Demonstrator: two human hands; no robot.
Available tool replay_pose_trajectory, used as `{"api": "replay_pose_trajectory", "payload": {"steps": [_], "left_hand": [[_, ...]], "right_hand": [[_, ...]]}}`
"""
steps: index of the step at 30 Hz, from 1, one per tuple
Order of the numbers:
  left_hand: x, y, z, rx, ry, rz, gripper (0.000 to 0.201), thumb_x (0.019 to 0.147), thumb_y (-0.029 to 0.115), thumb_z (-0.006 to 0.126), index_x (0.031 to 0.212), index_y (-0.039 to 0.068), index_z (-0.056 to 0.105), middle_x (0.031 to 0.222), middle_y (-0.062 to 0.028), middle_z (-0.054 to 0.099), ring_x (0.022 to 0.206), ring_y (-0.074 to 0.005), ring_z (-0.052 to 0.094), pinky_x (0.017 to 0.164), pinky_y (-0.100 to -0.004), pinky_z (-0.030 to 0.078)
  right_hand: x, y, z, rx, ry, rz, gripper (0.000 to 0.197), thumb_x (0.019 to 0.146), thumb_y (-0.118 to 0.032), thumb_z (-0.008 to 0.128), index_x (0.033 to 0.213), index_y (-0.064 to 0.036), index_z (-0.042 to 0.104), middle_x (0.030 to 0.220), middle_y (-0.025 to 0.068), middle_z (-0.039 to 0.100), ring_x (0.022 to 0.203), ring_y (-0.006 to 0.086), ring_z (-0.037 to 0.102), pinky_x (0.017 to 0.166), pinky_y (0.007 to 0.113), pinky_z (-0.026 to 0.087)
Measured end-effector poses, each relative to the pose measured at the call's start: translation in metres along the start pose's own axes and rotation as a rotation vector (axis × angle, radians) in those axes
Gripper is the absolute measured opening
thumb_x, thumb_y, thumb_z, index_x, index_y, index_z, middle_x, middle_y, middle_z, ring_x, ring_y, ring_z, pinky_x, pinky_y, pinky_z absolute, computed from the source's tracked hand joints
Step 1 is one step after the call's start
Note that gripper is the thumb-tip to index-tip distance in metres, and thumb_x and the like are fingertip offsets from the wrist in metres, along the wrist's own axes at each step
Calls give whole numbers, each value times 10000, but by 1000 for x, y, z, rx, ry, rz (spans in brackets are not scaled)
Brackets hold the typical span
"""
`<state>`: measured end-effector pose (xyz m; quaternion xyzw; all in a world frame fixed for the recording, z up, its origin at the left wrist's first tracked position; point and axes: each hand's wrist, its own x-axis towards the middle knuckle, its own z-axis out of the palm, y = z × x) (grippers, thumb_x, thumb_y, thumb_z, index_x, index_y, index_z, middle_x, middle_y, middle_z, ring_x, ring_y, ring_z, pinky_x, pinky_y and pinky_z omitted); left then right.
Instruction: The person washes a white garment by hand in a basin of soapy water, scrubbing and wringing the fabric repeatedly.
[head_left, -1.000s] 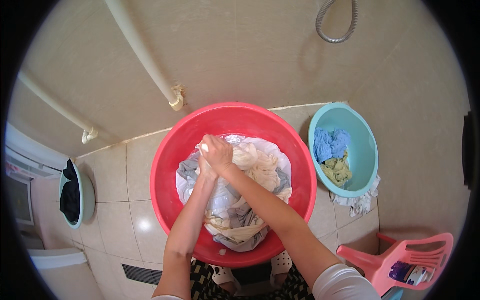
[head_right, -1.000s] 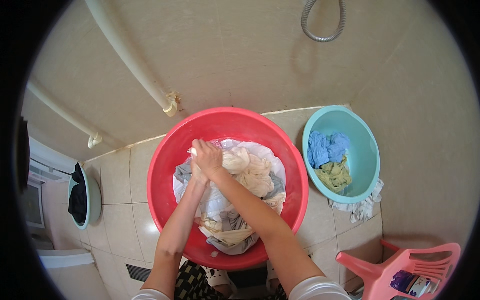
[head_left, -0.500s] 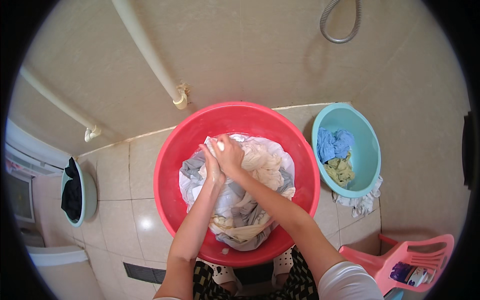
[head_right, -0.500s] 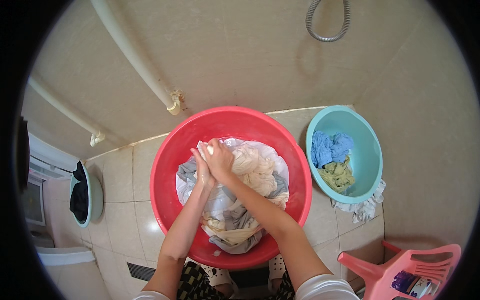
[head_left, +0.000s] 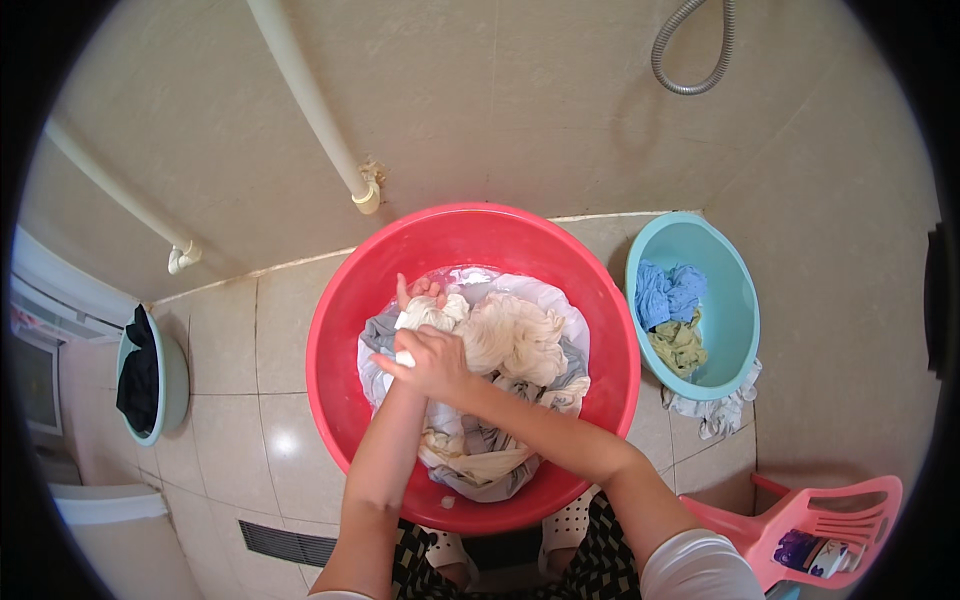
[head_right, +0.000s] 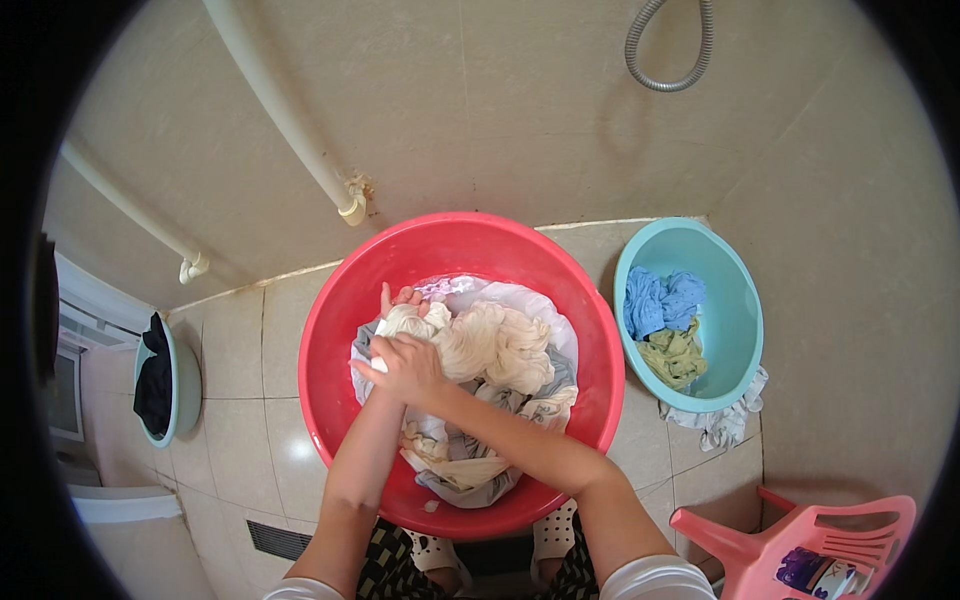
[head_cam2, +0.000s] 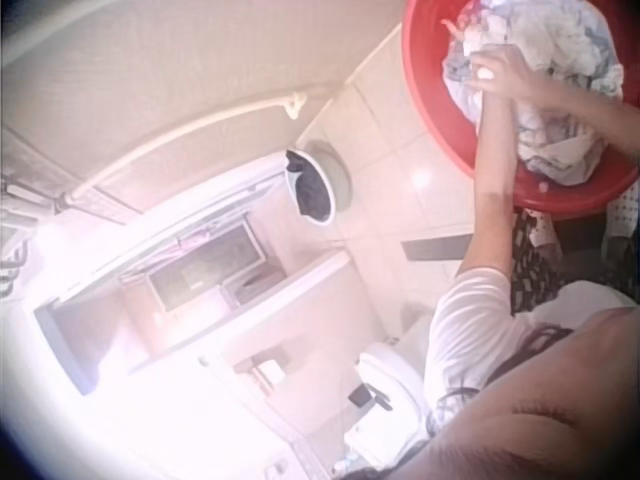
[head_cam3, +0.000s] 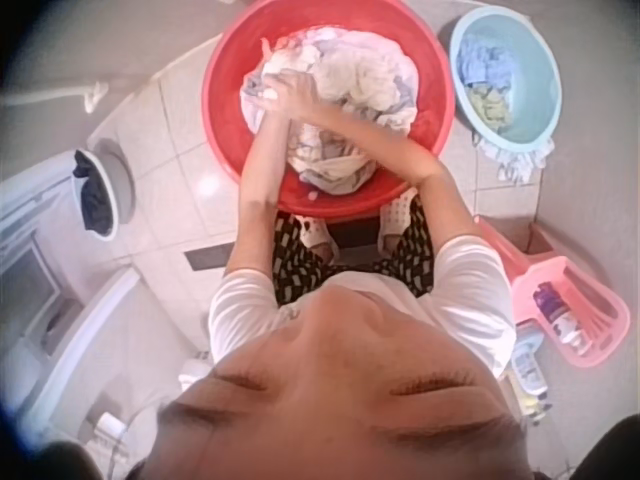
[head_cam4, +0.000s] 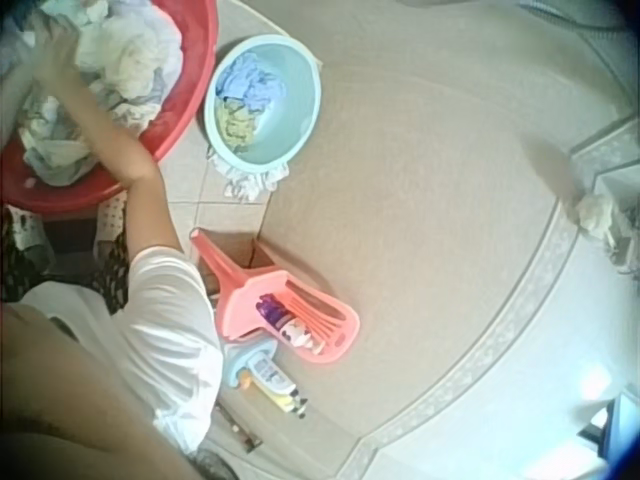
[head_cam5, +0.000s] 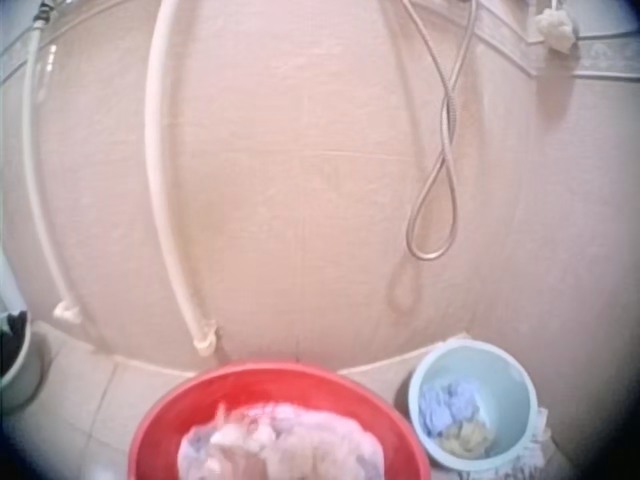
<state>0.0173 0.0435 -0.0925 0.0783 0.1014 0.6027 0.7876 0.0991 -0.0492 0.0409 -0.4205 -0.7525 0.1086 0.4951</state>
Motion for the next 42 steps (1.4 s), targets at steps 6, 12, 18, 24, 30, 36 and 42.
{"api": "replay_pose_trajectory", "payload": {"steps": [6, 12, 18, 24, 30, 36, 42], "left_hand": [[-25, -36, 50, -172, -84, 260, 221, 880, 346, 428, 782, 165, 507, 712, -2, 486, 717, -157, 491, 678, -308, 427], [-33, -41, 81, 190, 300, -12, 501, 874, 438, 426, 1200, 60, 475, 1058, -82, 558, 951, -205, 551, 837, -342, 439], [-46, -38, 112, 360, 336, -47, 517, 881, 438, 424, 1205, 37, 466, 1167, -96, 527, 1050, -205, 519, 899, -337, 402], [-43, -46, 116, 938, 382, 369, 413, 881, 342, 518, 1083, -17, 551, 1021, -87, 574, 937, -144, 527, 834, -261, 393], [-33, -21, 86, 596, 488, 252, 340, 886, 389, 497, 719, 97, 541, 626, 13, 483, 588, -85, 484, 506, -245, 397], [-25, 0, 28, 168, 115, 72, 293, 872, 399, 489, 797, 119, 530, 599, 7, 468, 576, -119, 511, 515, -269, 428], [-21, -20, 42, 65, 219, 65, 294, 883, 379, 461, 909, 105, 563, 713, -3, 536, 677, -142, 552, 598, -272, 471]], "right_hand": [[29, 35, 10, -261, 75, 102, 184, 688, -223, 660, 657, -102, 525, 564, 47, 556, 513, 214, 568, 452, 336, 453], [27, 104, 4, -422, 21, 264, 168, 742, -242, 592, 745, -98, 505, 566, 98, 575, 526, 271, 591, 472, 393, 469], [34, 118, 5, -404, -18, 441, 219, 786, -305, 554, 786, -90, 509, 603, 121, 595, 567, 314, 597, 492, 430, 458], [27, 96, 13, -125, 18, 788, 299, 813, -383, 498, 796, -96, 580, 664, 181, 607, 632, 381, 586, 572, 480, 433], [12, 44, 8, -21, 22, 707, 280, 793, -355, 517, 743, -95, 610, 644, 197, 592, 635, 392, 584, 576, 470, 442], [2, -12, 6, 74, -146, 370, 221, 758, -301, 582, 660, -103, 594, 558, 158, 570, 528, 336, 578, 498, 426, 448], [8, 20, 9, -89, 69, 30, 163, 713, -212, 631, 603, -107, 574, 494, 118, 544, 464, 270, 566, 425, 363, 430]]}}
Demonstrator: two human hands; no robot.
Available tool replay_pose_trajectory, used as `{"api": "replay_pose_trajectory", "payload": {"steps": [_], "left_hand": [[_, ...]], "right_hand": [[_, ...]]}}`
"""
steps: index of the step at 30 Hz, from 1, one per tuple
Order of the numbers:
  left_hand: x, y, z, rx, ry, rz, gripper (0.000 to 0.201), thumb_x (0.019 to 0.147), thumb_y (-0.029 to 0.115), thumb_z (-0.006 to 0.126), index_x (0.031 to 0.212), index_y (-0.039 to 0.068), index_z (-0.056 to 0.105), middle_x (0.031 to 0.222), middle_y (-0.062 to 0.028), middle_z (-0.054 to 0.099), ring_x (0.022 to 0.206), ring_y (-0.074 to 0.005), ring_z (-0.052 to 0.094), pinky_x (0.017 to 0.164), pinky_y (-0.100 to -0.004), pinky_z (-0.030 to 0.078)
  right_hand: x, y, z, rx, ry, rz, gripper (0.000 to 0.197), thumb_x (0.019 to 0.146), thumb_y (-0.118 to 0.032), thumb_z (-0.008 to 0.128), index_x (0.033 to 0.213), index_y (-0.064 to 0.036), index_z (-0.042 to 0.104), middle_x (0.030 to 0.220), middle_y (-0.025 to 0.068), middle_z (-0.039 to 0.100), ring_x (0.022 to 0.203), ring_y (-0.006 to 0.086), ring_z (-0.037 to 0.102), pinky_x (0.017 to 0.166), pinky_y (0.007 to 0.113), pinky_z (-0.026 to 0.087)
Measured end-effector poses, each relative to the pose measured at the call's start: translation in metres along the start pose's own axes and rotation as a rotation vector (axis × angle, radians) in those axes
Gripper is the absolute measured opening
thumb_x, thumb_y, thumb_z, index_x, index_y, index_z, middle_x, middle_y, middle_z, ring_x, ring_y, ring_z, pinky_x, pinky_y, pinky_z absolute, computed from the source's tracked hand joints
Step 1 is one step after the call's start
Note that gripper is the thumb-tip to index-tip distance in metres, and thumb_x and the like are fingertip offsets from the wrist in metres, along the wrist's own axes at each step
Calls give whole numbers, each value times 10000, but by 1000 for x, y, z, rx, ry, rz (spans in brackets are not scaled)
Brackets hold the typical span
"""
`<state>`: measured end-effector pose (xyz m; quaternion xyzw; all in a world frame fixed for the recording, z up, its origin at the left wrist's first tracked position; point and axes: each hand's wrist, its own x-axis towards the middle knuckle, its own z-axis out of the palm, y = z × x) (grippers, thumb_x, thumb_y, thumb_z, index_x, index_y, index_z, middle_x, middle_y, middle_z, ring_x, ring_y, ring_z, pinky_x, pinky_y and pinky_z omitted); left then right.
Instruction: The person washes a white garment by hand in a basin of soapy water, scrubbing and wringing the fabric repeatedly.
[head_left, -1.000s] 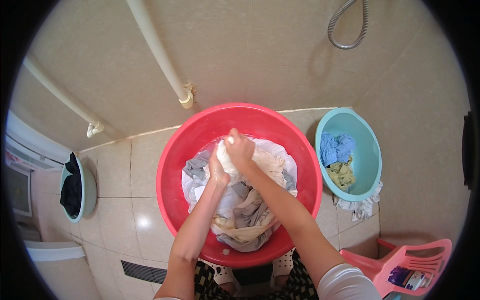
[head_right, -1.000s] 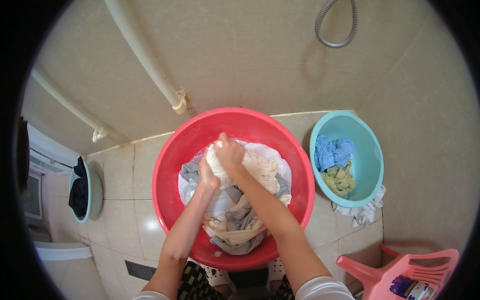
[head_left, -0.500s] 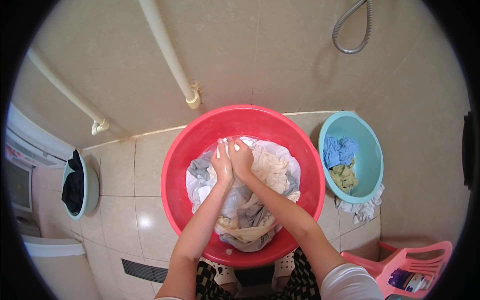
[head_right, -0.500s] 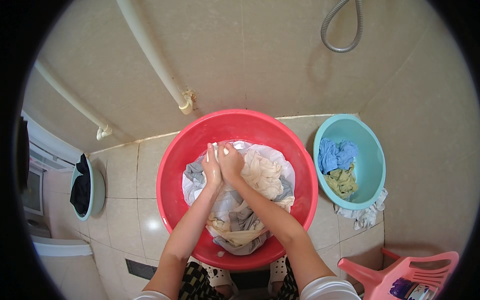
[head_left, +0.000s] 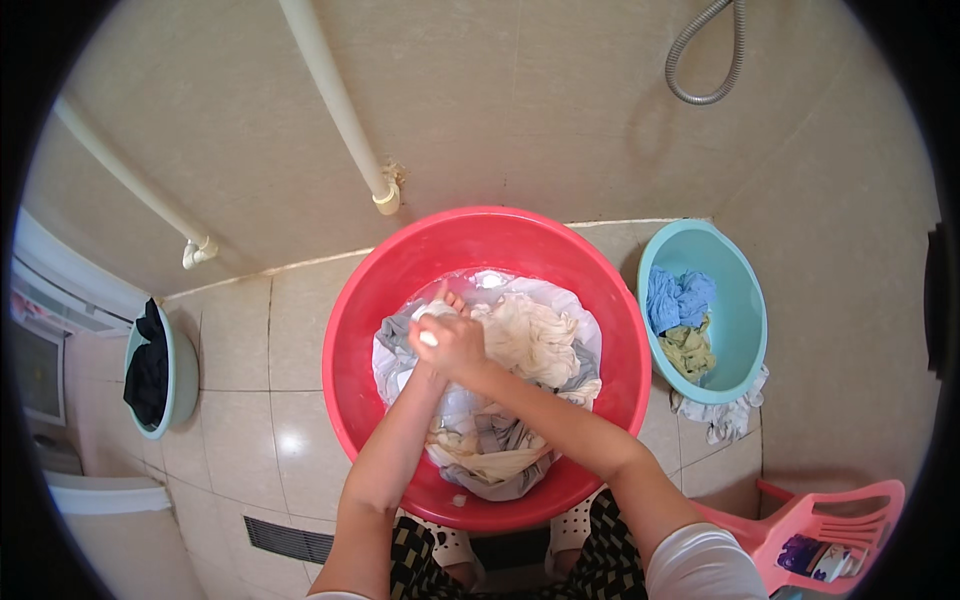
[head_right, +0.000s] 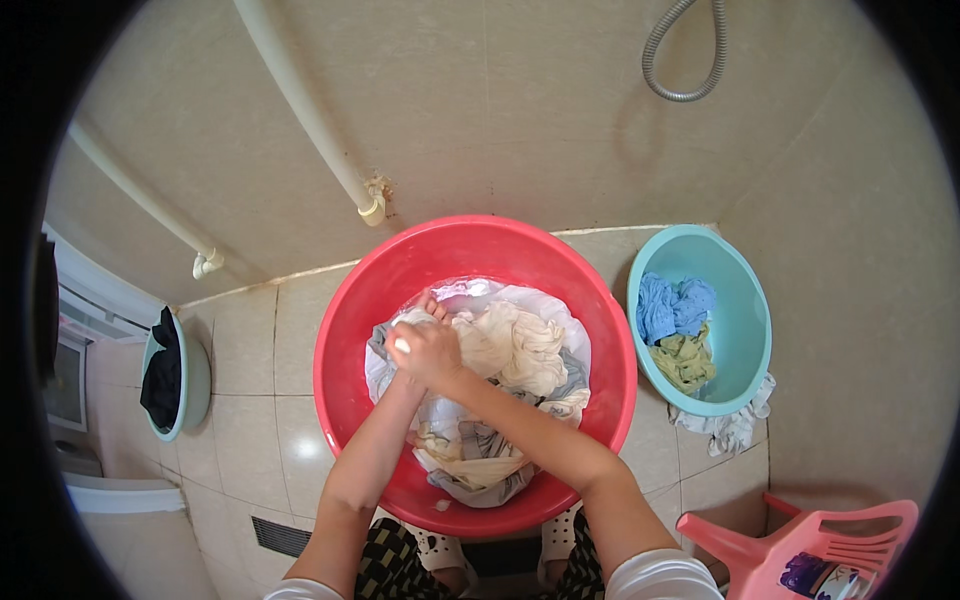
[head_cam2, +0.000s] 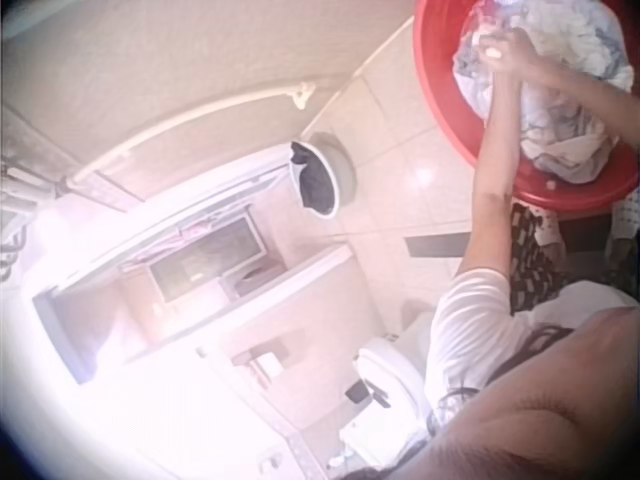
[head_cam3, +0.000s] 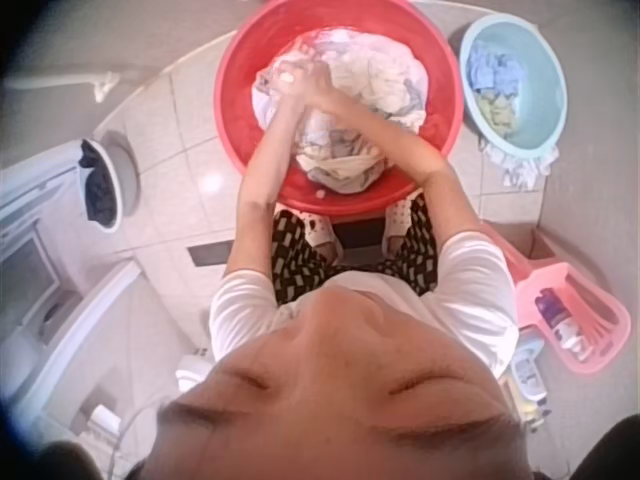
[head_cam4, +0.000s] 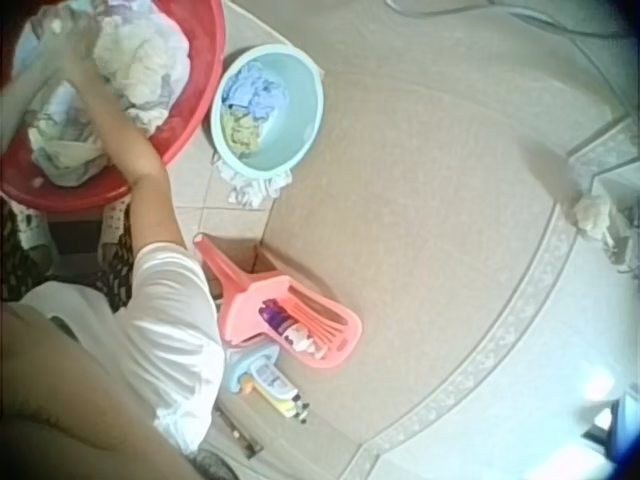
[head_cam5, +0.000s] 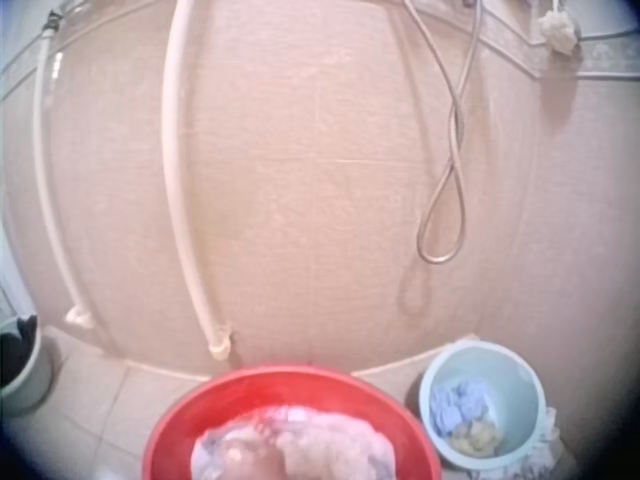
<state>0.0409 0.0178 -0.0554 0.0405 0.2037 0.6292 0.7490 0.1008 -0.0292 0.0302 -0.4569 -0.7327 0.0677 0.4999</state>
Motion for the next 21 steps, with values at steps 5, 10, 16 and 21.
{"api": "replay_pose_trajectory", "payload": {"steps": [5, 10, 16, 21], "left_hand": [[-3, -16, -13, 116, 93, 72, 285, 899, 350, 420, 988, 105, 537, 925, -35, 571, 879, -176, 570, 732, -313, 483], [-15, -23, 20, 292, 201, 21, 304, 907, 319, 409, 1053, 84, 534, 993, -56, 577, 937, -182, 562, 782, -329, 469], [-23, -28, 32, 430, 255, -78, 430, 881, 408, 422, 1124, 73, 540, 1101, -65, 573, 982, -198, 555, 845, -335, 438], [-22, -23, 27, 261, 283, 9, 437, 892, 419, 420, 1105, 50, 511, 1080, -65, 546, 984, -167, 520, 858, -315, 403]], "right_hand": [[24, 21, 8, -68, 97, 234, 149, 735, -208, 601, 629, -111, 560, 470, 115, 531, 427, 292, 551, 405, 394, 436], [15, 61, 16, -187, 123, 204, 175, 766, -234, 571, 650, -104, 552, 467, 126, 535, 413, 304, 546, 380, 397, 424], [18, 104, 0, -399, -30, 413, 245, 811, -312, 516, 690, -103, 556, 495, 136, 553, 472, 345, 563, 457, 451, 443], [27, 84, -5, -217, 30, 664, 297, 827, -367, 506, 714, -98, 563, 596, 170, 587, 594, 368, 580, 561, 465, 435]]}}
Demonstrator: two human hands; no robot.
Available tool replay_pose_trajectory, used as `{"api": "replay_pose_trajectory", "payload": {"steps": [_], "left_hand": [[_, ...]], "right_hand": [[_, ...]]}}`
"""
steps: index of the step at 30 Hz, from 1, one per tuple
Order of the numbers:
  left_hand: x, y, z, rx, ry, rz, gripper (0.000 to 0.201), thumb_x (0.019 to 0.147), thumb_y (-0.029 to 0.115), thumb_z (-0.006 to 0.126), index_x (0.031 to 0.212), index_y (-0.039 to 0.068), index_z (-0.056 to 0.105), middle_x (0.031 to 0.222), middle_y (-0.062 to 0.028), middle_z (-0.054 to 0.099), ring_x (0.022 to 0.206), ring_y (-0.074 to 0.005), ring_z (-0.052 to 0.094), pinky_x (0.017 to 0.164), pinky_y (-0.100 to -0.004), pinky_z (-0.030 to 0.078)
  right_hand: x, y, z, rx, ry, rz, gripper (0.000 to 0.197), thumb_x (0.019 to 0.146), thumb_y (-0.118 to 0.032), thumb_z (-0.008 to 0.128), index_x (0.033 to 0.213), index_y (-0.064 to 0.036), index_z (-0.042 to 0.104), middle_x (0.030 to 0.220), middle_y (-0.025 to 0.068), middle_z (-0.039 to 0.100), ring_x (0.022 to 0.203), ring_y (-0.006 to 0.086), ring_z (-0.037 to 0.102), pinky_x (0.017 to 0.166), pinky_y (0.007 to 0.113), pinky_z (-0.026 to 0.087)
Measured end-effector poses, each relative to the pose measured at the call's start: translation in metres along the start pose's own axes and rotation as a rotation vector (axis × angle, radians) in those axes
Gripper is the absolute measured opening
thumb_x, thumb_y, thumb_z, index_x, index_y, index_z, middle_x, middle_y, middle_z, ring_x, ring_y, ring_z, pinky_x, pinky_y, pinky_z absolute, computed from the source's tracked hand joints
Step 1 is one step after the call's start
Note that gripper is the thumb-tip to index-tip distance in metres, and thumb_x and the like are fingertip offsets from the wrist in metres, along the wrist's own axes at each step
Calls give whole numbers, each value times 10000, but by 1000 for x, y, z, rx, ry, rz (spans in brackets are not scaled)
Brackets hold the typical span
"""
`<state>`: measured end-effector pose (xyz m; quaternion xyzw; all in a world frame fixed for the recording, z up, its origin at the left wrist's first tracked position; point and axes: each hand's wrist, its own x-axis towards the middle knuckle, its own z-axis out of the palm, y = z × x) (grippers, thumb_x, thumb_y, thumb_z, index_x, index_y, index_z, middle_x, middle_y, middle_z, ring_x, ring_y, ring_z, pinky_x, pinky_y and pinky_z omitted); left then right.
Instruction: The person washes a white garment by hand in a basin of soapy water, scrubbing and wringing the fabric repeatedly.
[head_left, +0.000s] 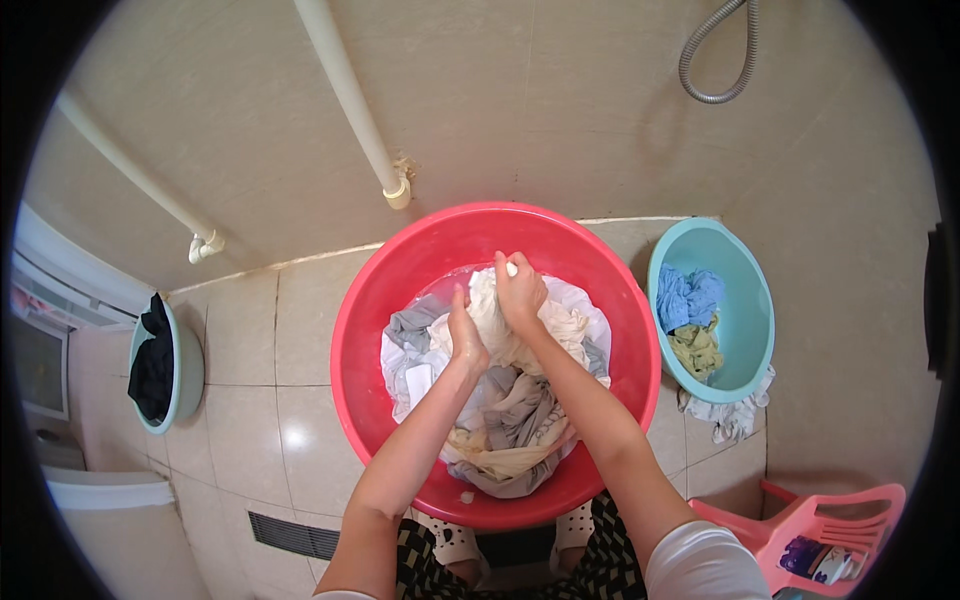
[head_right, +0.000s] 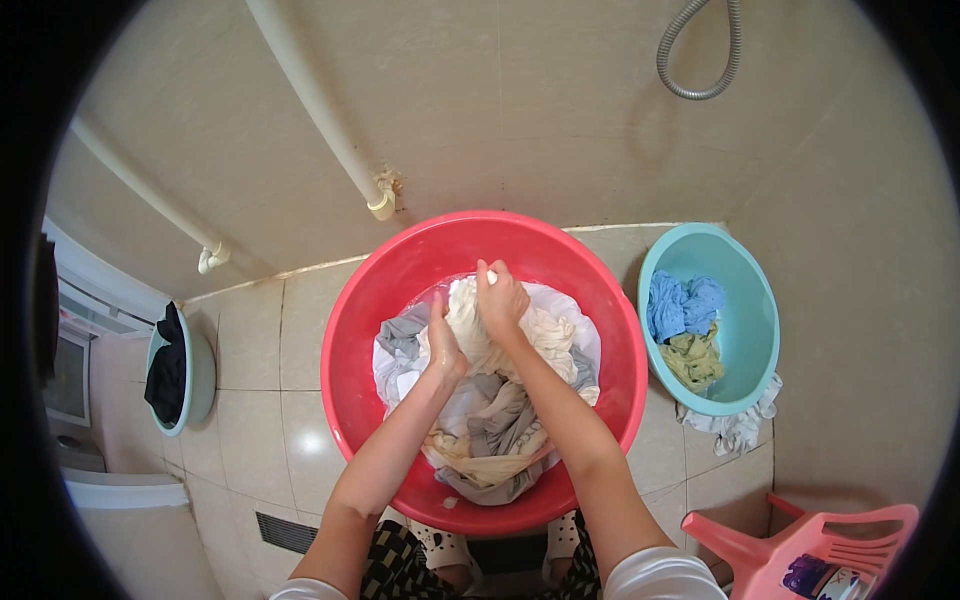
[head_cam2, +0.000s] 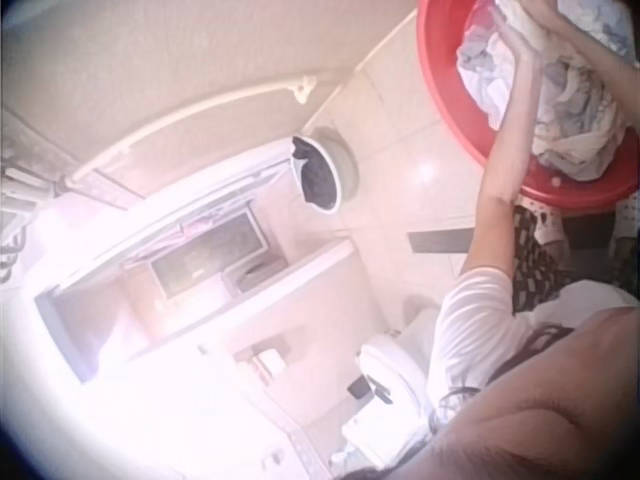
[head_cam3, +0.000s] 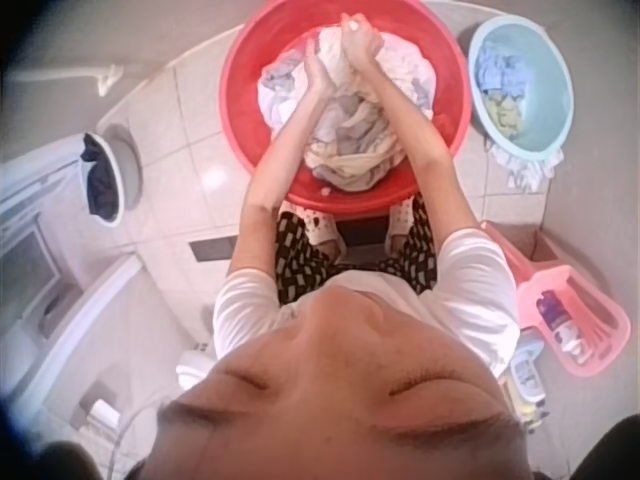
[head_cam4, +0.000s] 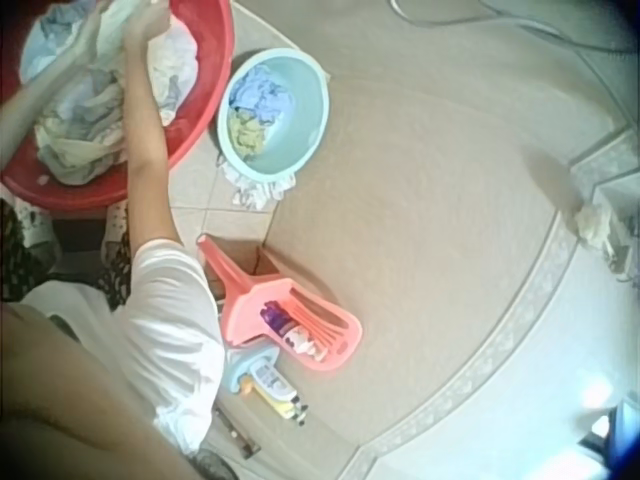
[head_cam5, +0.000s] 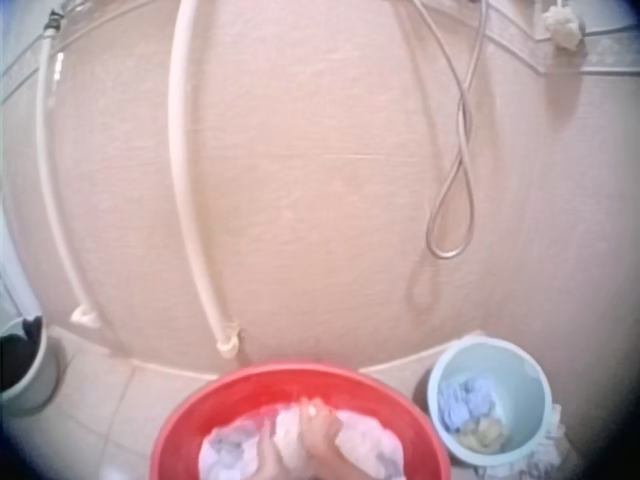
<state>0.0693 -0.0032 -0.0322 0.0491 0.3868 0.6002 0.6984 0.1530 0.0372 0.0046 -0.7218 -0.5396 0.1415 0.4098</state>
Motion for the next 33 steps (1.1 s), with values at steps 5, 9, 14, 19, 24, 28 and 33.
{"api": "replay_pose_trajectory", "payload": {"steps": [5, 9, 14, 19, 24, 28, 33], "left_hand": [[-13, 9, 25, 20, 46, 105, 387, 890, 439, 428, 994, 77, 520, 961, -44, 538, 861, -146, 525, 803, -296, 415], [14, 13, -6, -56, -111, 58, 387, 894, 433, 419, 1008, 78, 524, 972, -48, 546, 874, -152, 530, 805, -299, 419], [37, 15, -46, -223, -440, -38, 389, 898, 426, 408, 1025, 79, 529, 985, -53, 556, 890, -160, 537, 807, -303, 425], [37, 17, -51, -270, -508, -64, 392, 902, 419, 397, 1043, 80, 534, 998, -58, 565, 906, -169, 544, 809, -307, 430], [21, 9, -27, -166, -300, -23, 396, 906, 412, 386, 1060, 82, 539, 1011, -63, 575, 921, -177, 551, 812, -311, 435], [7, 15, 0, 9, -119, 16, 400, 909, 406, 377, 1074, 83, 543, 1021, -67, 582, 934, -184, 556, 813, -314, 439], [-9, 17, 15, 70, -91, -55, 420, 912, 405, 359, 1106, 80, 541, 1048, -69, 587, 964, -192, 559, 831, -323, 439]], "right_hand": [[-34, -33, -7, 181, -143, -67, 338, 814, -403, 503, 700, -92, 572, 633, 182, 592, 617, 379, 575, 572, 460, 424], [-51, -49, -18, 225, -186, -118, 327, 779, -385, 567, 670, -77, 575, 600, 168, 572, 590, 346, 579, 523, 418, 418], [-96, -67, -33, 355, -276, -308, 223, 743, -259, 617, 634, -75, 552, 560, 131, 554, 515, 301, 561, 471, 375, 413], [-106, -64, -35, 322, -223, -604, 175, 699, -171, 636, 596, -87, 522, 539, 94, 547, 492, 252, 561, 437, 348, 415], [-67, -40, -15, 274, 28, -678, 130, 667, -136, 635, 620, -95, 521, 534, 77, 550, 474, 242, 557, 426, 345, 430], [-47, -33, -6, 298, 69, -606, 145, 686, -104, 619, 600, -79, 505, 514, 102, 536, 452, 269, 547, 416, 355, 413], [-11, -2, 10, 63, 85, -276, 186, 768, -205, 581, 635, -88, 522, 544, 145, 547, 485, 344, 543, 445, 429, 409]]}}
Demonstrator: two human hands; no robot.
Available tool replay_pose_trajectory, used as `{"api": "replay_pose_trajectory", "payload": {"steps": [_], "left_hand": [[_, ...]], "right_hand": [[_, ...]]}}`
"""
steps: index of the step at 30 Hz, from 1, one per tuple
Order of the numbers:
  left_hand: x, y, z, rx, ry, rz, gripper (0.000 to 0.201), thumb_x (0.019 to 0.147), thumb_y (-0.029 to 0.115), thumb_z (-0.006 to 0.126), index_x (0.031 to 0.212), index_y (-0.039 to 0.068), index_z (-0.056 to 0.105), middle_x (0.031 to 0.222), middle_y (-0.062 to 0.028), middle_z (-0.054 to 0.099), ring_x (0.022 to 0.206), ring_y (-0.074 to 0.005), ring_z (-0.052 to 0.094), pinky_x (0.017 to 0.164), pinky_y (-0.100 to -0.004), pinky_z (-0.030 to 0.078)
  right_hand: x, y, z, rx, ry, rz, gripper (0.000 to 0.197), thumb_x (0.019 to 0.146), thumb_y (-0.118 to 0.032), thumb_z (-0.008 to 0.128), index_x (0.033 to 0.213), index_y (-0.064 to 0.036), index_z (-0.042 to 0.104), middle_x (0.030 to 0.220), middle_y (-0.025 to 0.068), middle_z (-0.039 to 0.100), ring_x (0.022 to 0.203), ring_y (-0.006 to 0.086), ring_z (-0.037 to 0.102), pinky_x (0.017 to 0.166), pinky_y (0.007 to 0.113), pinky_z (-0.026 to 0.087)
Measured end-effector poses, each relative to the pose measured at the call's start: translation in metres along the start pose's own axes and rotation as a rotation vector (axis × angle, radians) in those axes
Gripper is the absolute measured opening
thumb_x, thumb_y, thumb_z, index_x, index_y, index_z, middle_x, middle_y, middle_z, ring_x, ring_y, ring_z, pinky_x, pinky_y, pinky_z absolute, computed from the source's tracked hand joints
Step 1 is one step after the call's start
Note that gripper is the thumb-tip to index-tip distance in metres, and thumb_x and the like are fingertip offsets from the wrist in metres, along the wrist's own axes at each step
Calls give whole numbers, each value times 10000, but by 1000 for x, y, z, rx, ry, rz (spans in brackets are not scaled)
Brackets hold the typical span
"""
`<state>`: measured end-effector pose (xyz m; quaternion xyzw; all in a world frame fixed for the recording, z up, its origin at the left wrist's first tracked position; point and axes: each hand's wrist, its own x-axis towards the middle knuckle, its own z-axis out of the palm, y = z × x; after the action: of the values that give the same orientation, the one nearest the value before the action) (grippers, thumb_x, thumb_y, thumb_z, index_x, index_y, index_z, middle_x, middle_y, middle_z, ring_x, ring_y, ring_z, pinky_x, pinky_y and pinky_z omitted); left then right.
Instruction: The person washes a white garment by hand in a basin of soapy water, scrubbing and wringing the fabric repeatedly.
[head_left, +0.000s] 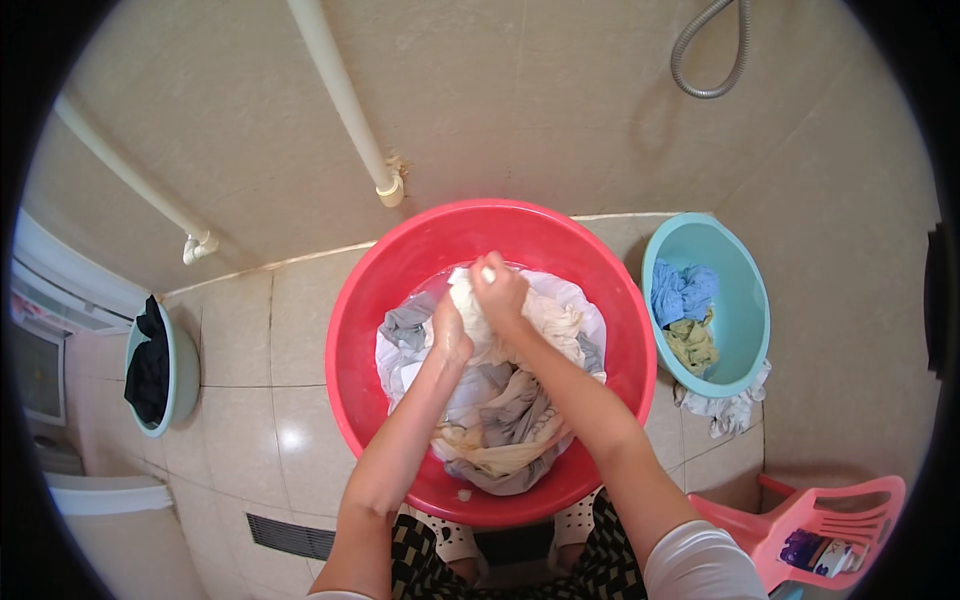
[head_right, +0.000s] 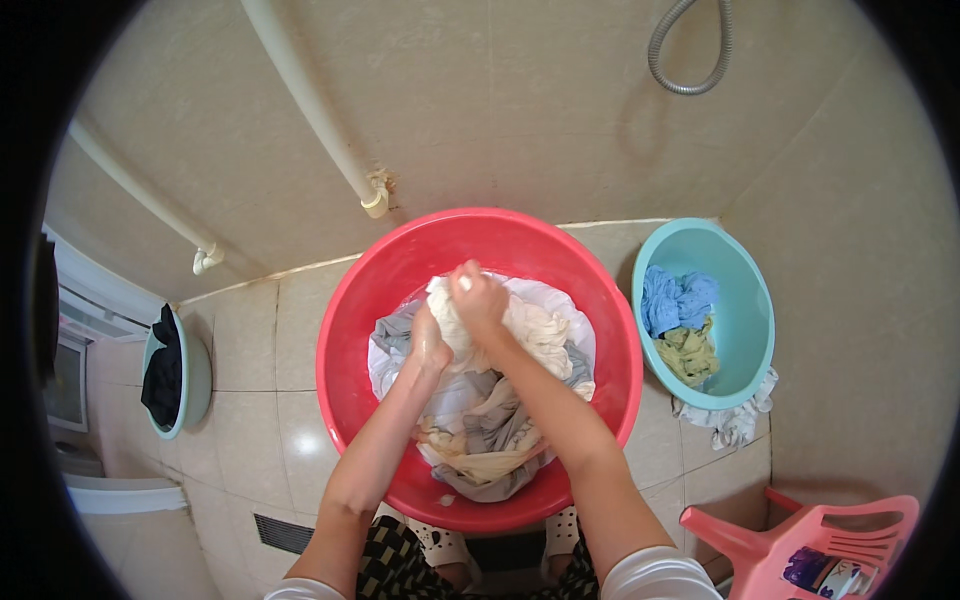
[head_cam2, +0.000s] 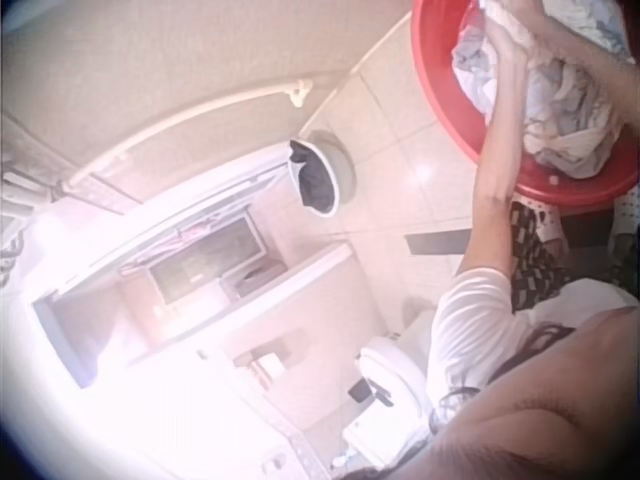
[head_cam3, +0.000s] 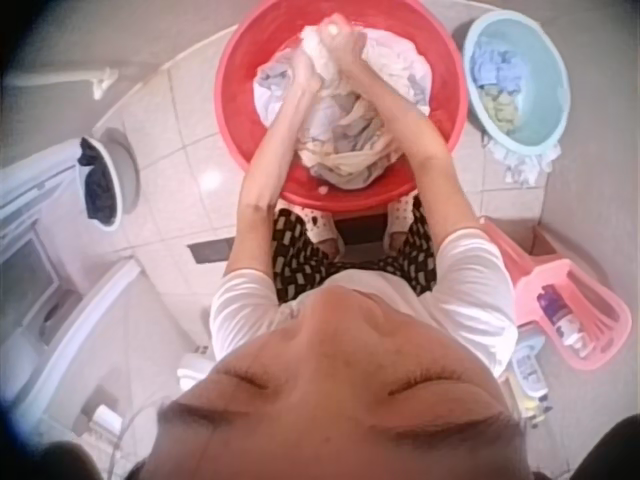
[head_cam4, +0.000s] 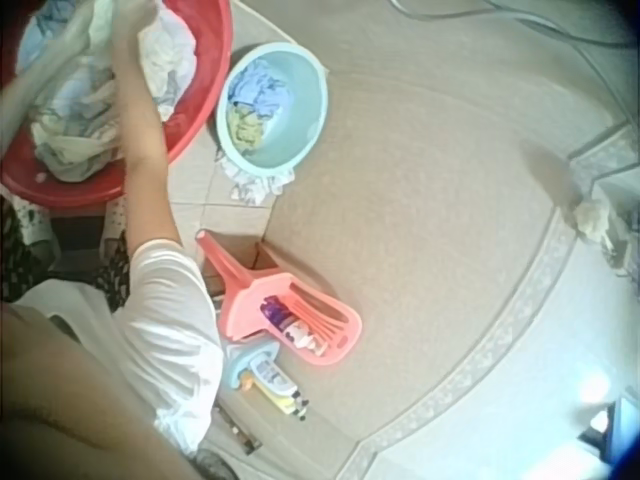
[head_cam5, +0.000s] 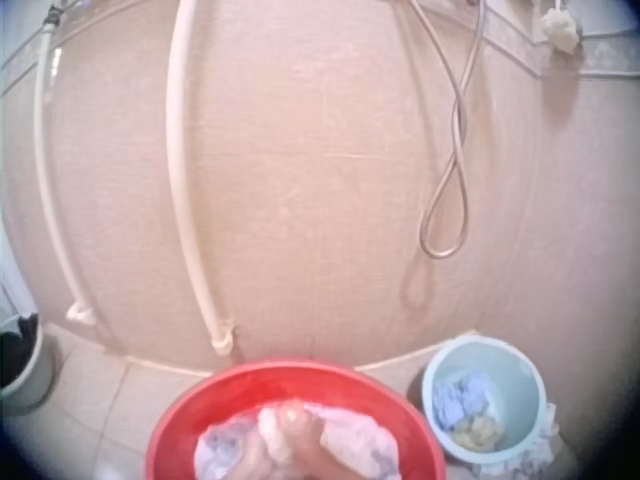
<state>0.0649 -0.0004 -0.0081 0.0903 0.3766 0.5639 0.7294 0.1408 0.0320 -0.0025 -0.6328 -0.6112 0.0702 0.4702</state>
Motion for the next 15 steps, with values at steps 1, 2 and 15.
{"api": "replay_pose_trajectory", "payload": {"steps": [1, 2, 15], "left_hand": [[-1, -4, 3, -21, -1, -39, 435, 912, 410, 351, 1123, 76, 535, 1065, -68, 585, 981, -195, 555, 846, -329, 435], [-2, -6, 3, -42, -2, -80, 451, 913, 414, 342, 1140, 72, 528, 1082, -67, 582, 999, -197, 552, 862, -334, 430], [2, 47, -24, 563, -101, -73, 275, 874, 300, 537, 1012, 62, 552, 974, -72, 595, 874, -159, 577, 772, -310, 478]], "right_hand": [[7, 9, 0, -13, -26, 18, 203, 780, -231, 575, 646, -85, 531, 554, 151, 551, 500, 350, 546, 462, 436, 413], [13, 18, -1, -26, -52, 35, 223, 792, -256, 569, 657, -81, 540, 564, 157, 556, 515, 356, 549, 478, 443, 416], [42, 32, -33, 98, -296, 238, 438, 793, -453, 555, 749, -29, 653, 675, 213, 594, 675, 371, 585, 617, 431, 446]]}}
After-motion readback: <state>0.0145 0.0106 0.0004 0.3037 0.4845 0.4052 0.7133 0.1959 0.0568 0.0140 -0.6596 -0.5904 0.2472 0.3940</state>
